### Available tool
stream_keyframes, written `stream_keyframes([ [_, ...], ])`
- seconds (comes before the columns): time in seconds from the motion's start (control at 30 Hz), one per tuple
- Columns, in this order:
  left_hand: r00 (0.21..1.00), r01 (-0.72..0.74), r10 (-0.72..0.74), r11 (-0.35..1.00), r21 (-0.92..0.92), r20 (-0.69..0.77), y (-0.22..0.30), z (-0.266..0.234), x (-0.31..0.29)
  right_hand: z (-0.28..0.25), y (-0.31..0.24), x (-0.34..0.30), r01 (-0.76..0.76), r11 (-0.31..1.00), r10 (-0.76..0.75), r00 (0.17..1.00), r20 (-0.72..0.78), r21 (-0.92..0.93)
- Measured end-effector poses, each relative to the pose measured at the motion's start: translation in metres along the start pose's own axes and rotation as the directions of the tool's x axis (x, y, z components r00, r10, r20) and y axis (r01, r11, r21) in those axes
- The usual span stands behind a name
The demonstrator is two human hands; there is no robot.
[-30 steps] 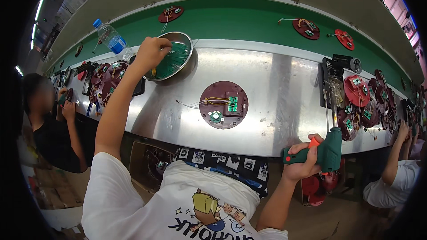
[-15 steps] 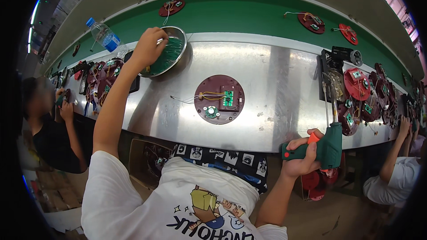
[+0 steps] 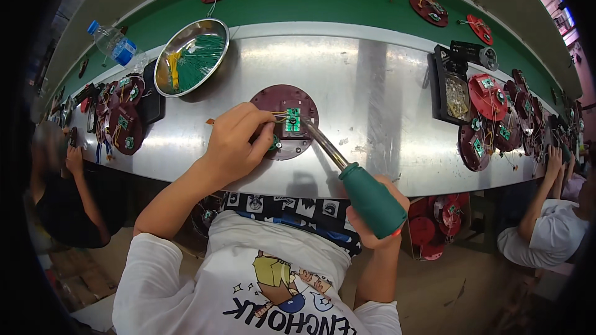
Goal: Soldering or welding small electronic components onto circuit boards on a factory assembly line.
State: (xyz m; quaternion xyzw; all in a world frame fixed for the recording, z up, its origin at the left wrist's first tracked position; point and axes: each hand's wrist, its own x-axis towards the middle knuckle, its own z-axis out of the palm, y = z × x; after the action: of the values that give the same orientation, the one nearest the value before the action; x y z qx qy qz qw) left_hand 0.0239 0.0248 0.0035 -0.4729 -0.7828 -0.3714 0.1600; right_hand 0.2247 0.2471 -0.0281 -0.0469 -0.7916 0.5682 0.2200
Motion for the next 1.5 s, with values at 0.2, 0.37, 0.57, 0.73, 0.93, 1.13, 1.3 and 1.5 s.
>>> stream_keyframes([
  [0.2, 0.998, -0.016, 0.019, 0.998, 0.057, -0.055, -0.003, 0.009, -0.003, 0.001, -0.001, 0.0, -0.15, 0.978, 0.151, 0.988, 0.0, 0.147],
  [0.37, 0.997, -0.038, 0.042, 0.997, 0.066, -0.057, -0.004, 0.01, -0.004, 0.002, -0.009, 0.008, -0.156, 0.971, 0.154, 0.988, 0.024, 0.18],
  [0.57, 0.998, -0.006, 0.01, 0.999, 0.054, -0.065, -0.002, 0.009, -0.004, -0.008, 0.005, 0.002, -0.195, 0.961, 0.184, 0.98, 0.072, 0.196],
  [0.73, 0.998, -0.014, 0.017, 0.998, 0.064, -0.053, -0.004, 0.01, -0.006, 0.002, -0.013, 0.009, -0.294, 0.844, 0.283, 0.954, 0.094, 0.448],
  [0.93, 0.998, -0.039, 0.043, 0.995, 0.09, -0.049, -0.006, 0.011, -0.006, 0.001, -0.006, 0.008, -0.144, 0.88, 0.173, 0.985, -0.023, 0.452],
  [1.13, 0.998, -0.041, 0.045, 0.993, 0.106, -0.035, -0.005, 0.01, -0.006, 0.005, -0.01, 0.009, -0.122, 0.904, 0.142, 0.99, -0.019, 0.409],
  [1.3, 0.995, -0.063, 0.071, 0.993, 0.104, -0.071, -0.003, 0.008, -0.006, 0.001, -0.005, 0.006, -0.121, 0.912, 0.116, 0.993, 0.036, 0.392],
  [1.5, 0.957, -0.152, 0.187, 0.974, 0.167, -0.223, 0.0, 0.004, -0.006, -0.002, -0.004, 0.007, -0.102, 0.89, 0.076, 0.994, 0.075, 0.444],
])
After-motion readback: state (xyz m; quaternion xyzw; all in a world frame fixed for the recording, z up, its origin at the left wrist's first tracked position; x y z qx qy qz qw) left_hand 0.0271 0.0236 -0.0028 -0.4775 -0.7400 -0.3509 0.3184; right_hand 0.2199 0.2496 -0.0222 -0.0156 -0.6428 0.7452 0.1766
